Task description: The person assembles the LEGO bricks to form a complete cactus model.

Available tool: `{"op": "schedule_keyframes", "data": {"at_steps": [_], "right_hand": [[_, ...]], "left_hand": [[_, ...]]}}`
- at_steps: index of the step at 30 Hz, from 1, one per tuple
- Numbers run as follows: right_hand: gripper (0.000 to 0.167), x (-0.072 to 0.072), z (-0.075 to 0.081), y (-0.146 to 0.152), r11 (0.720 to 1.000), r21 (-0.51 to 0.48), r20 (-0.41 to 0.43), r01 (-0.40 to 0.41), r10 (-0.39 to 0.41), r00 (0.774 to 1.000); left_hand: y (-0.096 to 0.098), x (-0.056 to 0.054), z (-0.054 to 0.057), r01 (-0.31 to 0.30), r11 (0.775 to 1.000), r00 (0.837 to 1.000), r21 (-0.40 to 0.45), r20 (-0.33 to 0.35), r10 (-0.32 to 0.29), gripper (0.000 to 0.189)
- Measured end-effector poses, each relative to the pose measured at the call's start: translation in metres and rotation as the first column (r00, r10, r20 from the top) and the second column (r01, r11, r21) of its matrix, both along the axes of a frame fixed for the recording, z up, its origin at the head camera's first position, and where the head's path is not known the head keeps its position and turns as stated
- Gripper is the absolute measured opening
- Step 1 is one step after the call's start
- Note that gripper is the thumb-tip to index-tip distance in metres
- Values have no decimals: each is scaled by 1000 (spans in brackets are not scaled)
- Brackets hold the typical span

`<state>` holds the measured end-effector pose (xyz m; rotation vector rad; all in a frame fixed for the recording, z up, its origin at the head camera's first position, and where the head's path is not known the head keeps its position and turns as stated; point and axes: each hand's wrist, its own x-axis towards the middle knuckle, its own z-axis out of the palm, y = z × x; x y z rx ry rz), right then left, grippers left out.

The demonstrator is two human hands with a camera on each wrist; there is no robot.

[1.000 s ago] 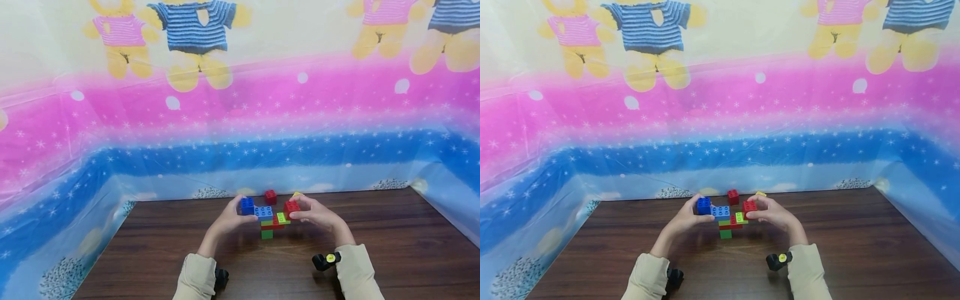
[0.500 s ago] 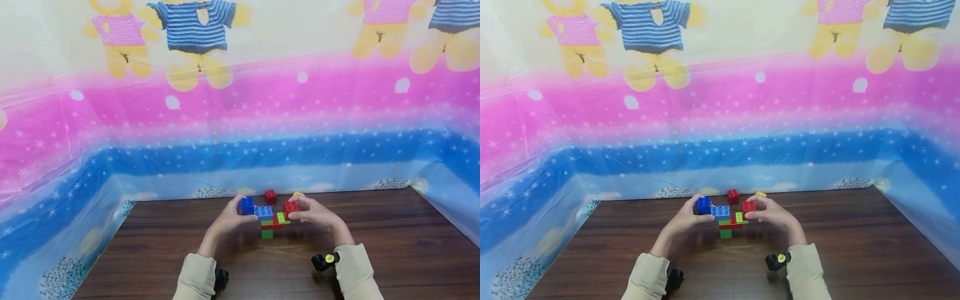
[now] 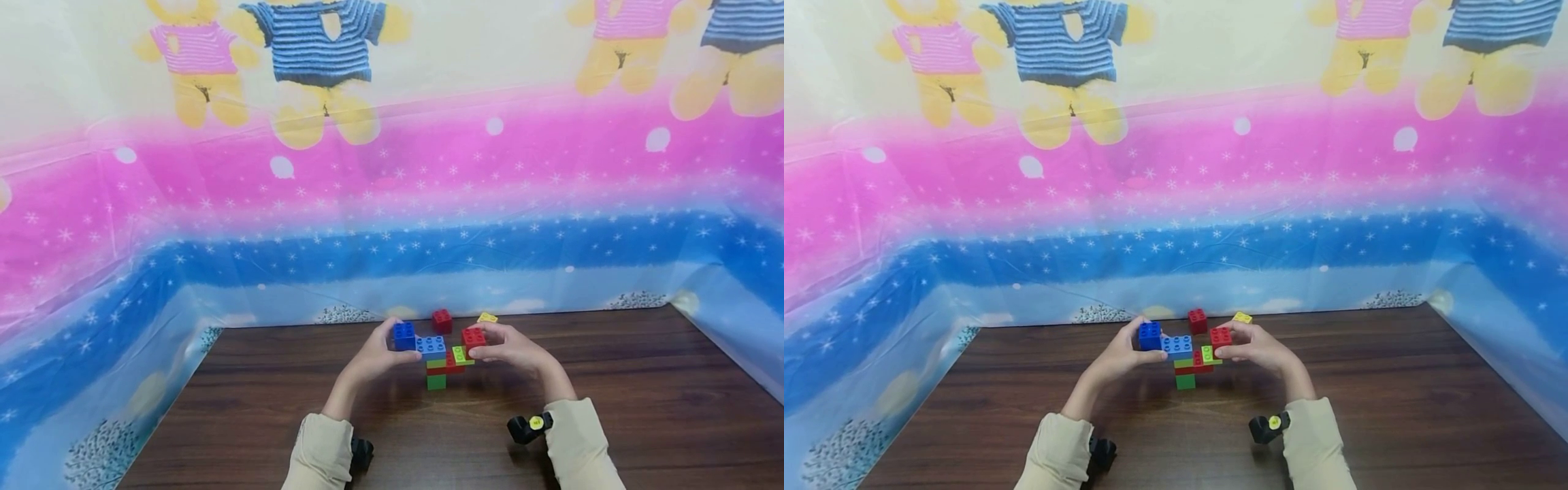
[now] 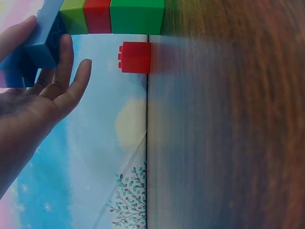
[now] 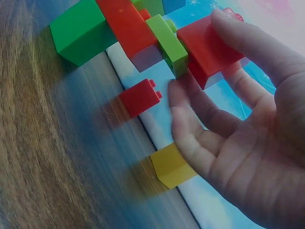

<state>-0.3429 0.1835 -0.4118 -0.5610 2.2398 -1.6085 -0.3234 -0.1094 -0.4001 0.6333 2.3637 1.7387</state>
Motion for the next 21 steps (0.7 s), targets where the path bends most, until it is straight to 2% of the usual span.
{"op": "schedule_keyframes", "data": {"at_steps": [4,7,15,21], "right_hand": [[63,0,-2,0,996,-90,64,-23,29,998],[63,0,-2,-1,993,-119,82,-25,35,996],[71,1,-4,0,993,-122,76,-3,12,997],[67,1,-5,1,994,-108,66,14,-6,998]], "left_hand": [[0,0,0,1,1000,1000,12,2,-1,38],[0,0,0,-1,1000,1000,14,2,1,38],[0,0,-1,-10,1000,1000,-7,-5,10,40],[1,-1,-1,-8,1000,1000,-3,-3,8,41]]}}
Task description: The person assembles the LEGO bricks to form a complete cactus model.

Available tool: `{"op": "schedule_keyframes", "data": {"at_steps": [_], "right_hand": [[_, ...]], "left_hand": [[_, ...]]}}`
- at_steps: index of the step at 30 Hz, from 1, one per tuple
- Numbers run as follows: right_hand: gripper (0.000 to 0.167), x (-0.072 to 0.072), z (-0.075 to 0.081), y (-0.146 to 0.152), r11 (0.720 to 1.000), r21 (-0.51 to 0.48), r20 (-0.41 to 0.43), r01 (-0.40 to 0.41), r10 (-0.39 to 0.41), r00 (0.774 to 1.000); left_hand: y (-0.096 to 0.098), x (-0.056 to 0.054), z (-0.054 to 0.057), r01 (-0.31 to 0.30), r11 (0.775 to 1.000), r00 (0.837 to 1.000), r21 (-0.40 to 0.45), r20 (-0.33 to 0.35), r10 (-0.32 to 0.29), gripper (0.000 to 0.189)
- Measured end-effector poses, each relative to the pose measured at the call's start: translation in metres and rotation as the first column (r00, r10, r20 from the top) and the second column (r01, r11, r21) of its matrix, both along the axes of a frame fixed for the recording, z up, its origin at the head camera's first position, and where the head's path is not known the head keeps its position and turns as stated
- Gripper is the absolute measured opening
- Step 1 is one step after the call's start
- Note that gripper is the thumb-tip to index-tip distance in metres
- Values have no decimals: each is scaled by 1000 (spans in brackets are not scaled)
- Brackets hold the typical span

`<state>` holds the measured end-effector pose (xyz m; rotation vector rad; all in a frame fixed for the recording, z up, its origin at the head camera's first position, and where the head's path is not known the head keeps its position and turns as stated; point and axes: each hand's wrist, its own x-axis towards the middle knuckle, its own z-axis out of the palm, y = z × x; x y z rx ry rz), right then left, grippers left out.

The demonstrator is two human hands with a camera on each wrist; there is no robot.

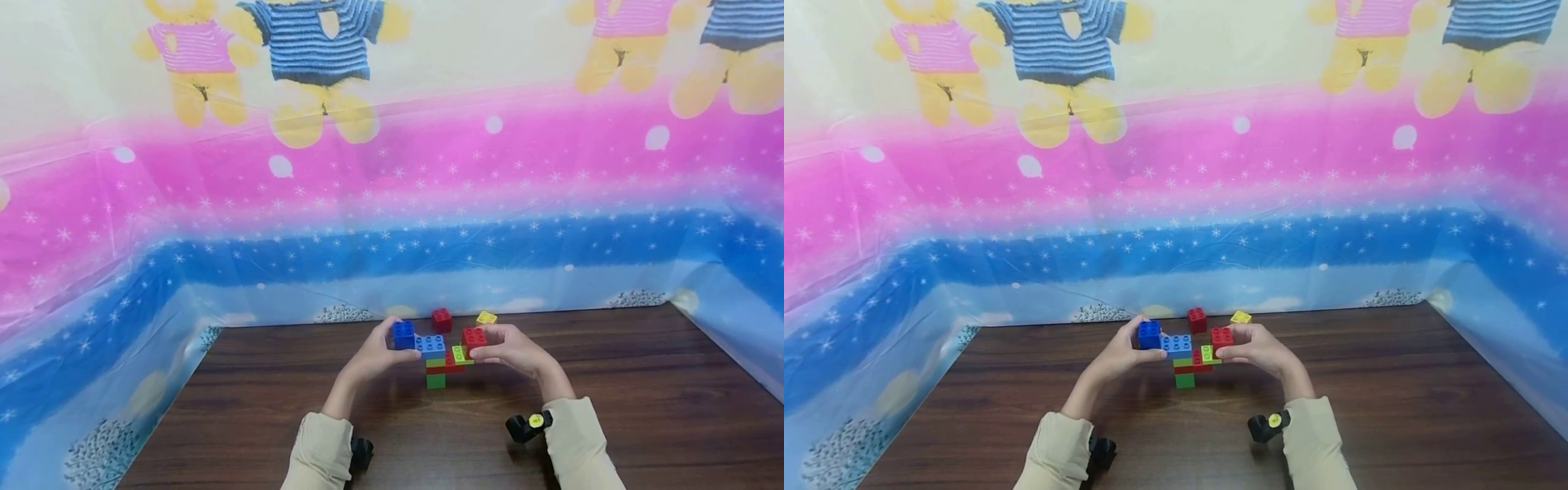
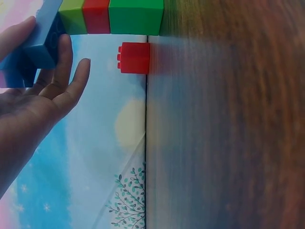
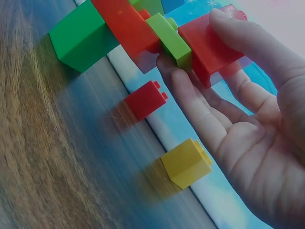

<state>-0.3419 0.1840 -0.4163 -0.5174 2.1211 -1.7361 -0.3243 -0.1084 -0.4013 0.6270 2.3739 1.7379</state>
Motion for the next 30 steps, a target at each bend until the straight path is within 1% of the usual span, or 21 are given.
{"op": "schedule_keyframes", "data": {"at_steps": [7,10,14,21,24,27,30], "right_hand": [[57,0,2,-2,993,105,-67,59,-53,996],[54,1,2,-3,988,131,-89,83,-71,993],[52,0,1,-3,986,139,-103,90,-76,992],[50,0,0,-4,985,141,-103,98,-84,991],[51,0,0,-4,987,136,-113,83,-68,991],[50,0,1,-4,988,131,-109,82,-68,992],[53,1,1,-4,987,139,-98,77,-64,993]], "left_hand": [[0,2,1,-12,1000,1000,-1,10,12,43],[0,2,1,-14,1000,1000,-8,8,14,43],[0,2,1,-14,1000,1000,-3,14,15,43],[1,2,2,-10,1000,1000,3,19,10,43],[0,1,1,-6,1000,1000,4,17,6,43],[0,1,0,-1,1000,1000,4,12,1,42],[0,0,-1,9,1000,1000,6,8,-9,42]]}}
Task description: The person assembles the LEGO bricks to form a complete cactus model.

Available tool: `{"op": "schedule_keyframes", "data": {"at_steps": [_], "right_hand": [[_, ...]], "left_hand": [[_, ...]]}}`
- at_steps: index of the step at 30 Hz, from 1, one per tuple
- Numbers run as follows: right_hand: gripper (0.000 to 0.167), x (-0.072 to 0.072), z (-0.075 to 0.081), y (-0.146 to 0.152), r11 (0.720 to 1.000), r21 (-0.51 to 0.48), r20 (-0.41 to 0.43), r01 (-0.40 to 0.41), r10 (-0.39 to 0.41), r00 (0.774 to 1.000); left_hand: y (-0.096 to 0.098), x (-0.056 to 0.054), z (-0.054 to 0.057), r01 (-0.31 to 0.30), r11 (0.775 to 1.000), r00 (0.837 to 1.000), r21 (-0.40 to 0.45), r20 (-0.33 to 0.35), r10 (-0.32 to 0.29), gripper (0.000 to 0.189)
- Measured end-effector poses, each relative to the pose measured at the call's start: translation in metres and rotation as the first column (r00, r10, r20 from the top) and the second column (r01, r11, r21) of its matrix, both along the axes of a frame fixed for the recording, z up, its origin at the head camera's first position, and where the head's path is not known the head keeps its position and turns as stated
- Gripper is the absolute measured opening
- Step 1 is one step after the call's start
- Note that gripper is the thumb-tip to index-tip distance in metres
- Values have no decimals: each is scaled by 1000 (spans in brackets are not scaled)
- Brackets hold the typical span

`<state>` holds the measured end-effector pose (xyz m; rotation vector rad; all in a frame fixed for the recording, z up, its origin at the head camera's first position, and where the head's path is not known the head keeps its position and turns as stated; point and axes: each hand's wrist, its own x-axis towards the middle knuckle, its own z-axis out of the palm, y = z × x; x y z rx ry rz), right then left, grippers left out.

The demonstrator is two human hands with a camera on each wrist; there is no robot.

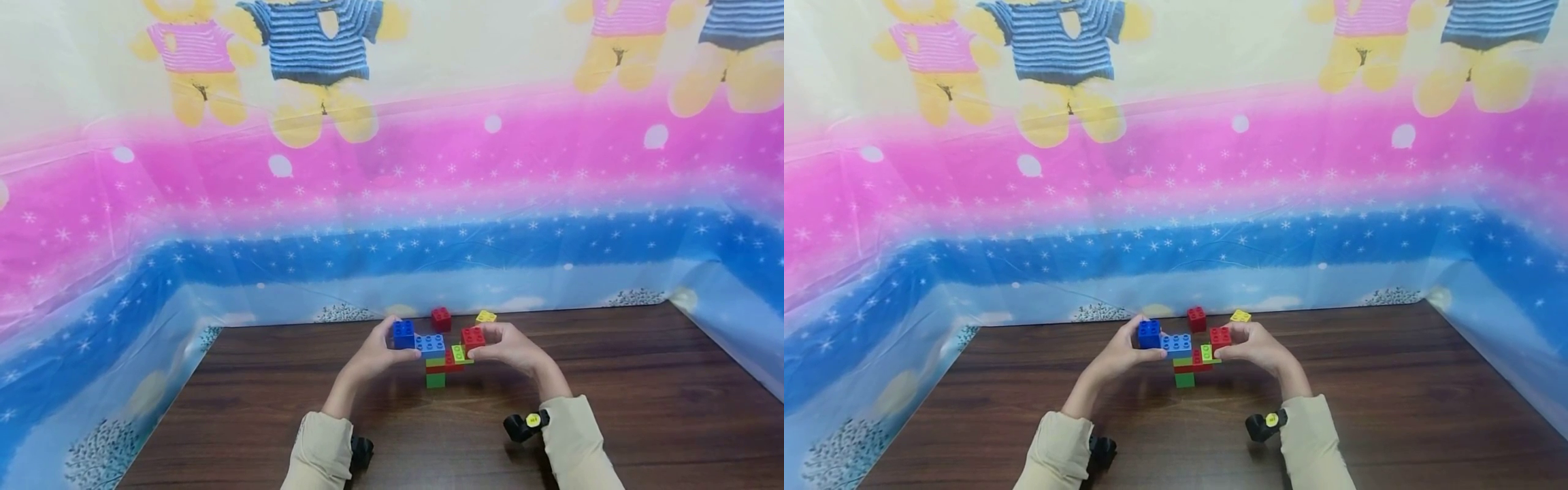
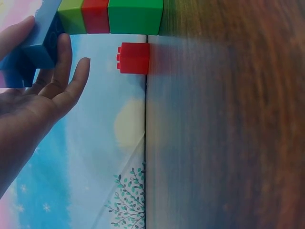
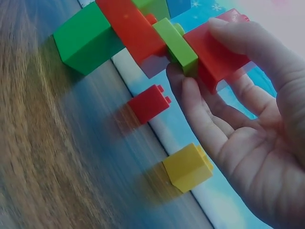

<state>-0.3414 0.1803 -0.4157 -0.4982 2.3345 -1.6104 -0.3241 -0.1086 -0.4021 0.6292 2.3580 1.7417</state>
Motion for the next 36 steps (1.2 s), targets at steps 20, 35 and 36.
{"op": "schedule_keyframes", "data": {"at_steps": [20,35,36], "right_hand": [[65,0,-1,1,997,-23,44,-69,70,997],[69,-6,-11,10,994,-8,32,-111,112,993],[68,-7,-12,12,993,-8,26,-119,119,993]], "left_hand": [[-1,2,1,-6,1000,1000,-14,-11,5,44],[-1,3,1,-11,1000,1000,-18,-20,10,43],[-1,3,1,-10,1000,1000,-17,-22,10,42]]}}
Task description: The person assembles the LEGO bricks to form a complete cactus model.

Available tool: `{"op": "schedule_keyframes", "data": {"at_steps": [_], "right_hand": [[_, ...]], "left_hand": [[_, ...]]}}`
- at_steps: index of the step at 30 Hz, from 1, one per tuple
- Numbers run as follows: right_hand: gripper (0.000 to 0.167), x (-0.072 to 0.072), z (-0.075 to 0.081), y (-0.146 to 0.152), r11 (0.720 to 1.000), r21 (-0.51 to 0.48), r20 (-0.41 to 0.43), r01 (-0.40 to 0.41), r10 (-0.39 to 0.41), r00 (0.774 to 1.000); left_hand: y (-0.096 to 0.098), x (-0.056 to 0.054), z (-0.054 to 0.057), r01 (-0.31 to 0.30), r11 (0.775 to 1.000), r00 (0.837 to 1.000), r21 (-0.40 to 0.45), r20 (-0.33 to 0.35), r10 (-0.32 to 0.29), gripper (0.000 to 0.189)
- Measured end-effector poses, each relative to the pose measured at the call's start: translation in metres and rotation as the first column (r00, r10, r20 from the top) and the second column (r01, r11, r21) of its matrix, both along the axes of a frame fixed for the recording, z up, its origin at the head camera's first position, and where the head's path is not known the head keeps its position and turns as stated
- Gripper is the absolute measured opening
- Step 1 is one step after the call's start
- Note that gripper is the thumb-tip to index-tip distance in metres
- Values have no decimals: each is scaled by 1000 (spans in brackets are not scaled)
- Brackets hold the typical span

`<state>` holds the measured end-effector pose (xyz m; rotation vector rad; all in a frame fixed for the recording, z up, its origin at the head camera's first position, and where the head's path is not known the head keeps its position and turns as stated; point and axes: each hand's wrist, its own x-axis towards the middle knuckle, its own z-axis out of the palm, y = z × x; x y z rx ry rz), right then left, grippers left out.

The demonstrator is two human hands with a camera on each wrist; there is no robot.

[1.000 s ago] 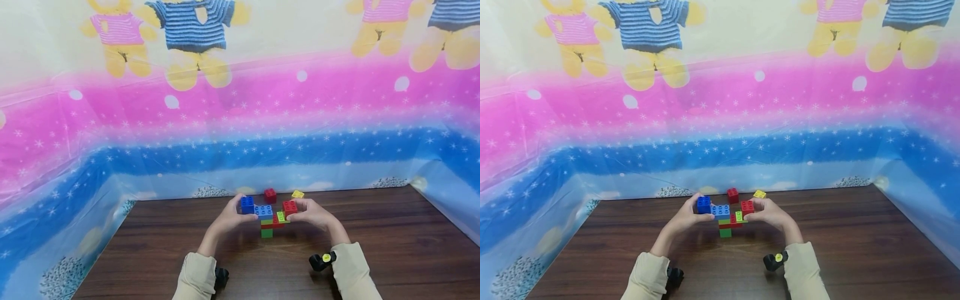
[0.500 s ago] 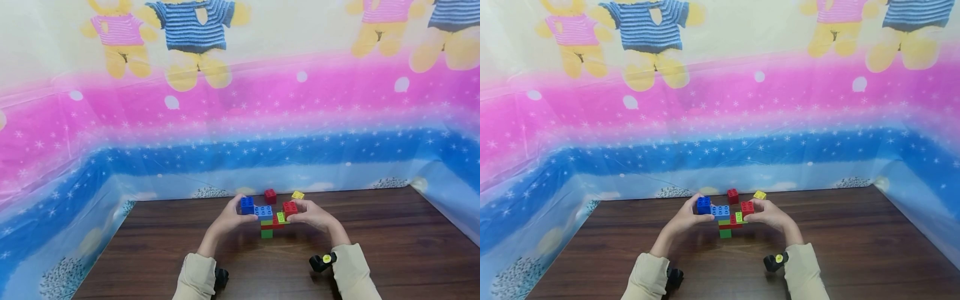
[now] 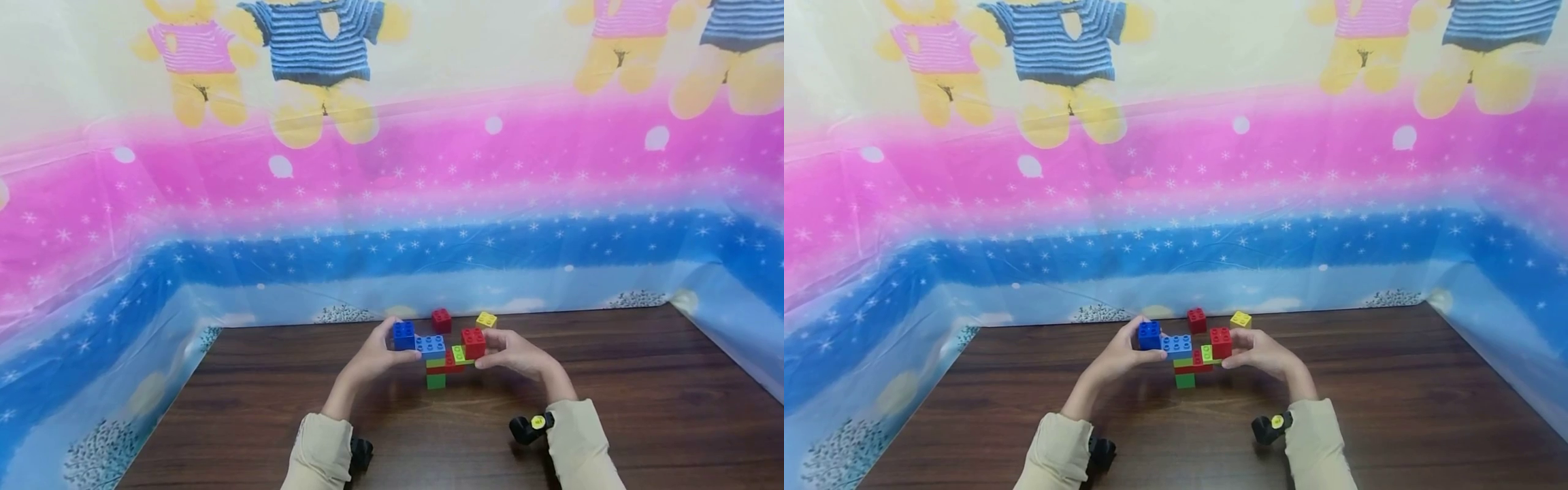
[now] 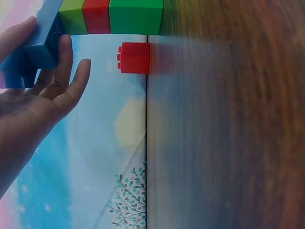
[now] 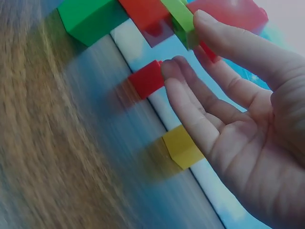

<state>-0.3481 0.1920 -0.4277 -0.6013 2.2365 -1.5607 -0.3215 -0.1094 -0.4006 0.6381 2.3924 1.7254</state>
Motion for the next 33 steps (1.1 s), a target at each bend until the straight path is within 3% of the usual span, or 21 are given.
{"op": "schedule_keyframes", "data": {"at_steps": [5,10,17,22,27,30,33], "right_hand": [[66,-2,-4,10,1000,-10,3,17,-17,1000],[58,-3,-8,16,983,-64,15,174,-173,985],[52,-9,-15,15,888,-131,6,440,-443,896],[52,-10,-19,9,834,-109,9,541,-543,840],[51,-12,-22,-1,761,-120,24,638,-640,768],[50,-14,-26,-4,735,-130,31,666,-668,743],[52,-15,-31,-6,729,-128,29,673,-676,737]], "left_hand": [[0,-1,0,0,1000,1000,2,-3,0,41],[1,-1,-1,0,1000,1000,4,2,0,41],[1,-1,0,-11,1000,1000,5,18,11,43],[0,0,1,-35,999,999,-6,25,35,45],[-1,0,1,-34,999,999,-14,13,34,49],[-1,0,1,-32,999,999,-21,17,33,52],[-1,0,0,-27,999,999,-21,26,28,52]]}}
